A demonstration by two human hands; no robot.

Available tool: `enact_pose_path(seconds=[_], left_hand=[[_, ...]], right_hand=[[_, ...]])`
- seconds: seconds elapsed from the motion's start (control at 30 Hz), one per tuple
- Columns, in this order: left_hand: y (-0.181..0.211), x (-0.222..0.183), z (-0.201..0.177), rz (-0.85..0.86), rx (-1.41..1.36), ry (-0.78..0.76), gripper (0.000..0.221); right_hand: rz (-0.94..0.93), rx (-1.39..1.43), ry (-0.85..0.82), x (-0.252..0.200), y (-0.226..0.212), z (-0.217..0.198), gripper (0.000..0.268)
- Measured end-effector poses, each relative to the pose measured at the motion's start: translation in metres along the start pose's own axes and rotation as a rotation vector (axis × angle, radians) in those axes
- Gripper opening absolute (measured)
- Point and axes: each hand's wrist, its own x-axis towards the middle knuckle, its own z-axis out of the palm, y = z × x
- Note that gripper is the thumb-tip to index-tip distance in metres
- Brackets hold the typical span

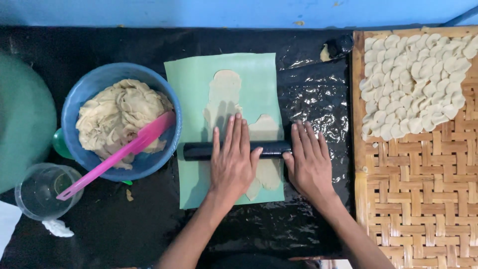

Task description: Spreading and rolling out dough on a plastic sheet to create thin crackers.

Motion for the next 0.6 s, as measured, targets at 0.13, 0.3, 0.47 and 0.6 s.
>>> enact_pose_path(seconds=[0.13,0.3,0.47,0.6], left_hand=[[-0.013,0.042,0.001,-0.001,0.086,0.002,0.070],[-0.028,0.091,-0.003,-0.017,0.052,0.013,0.078],[-0.040,0.125,-0.004,-0.002,0.043,0.089,0.079],[-0.053,0.155,0.001,0.108,0.079,0.344,0.067]], right_hand=[[-0.032,0.014,-0.009,0.044,0.012,0.004,0.060],[-0.057,0.010,-0.029,0.092,0.029,0.007,0.057],[-0.058,0.064,0.034,0.128,0.037,0.011,0.056],[-0.034,0.057,0.213,0.154,0.050,0.021,0.052]])
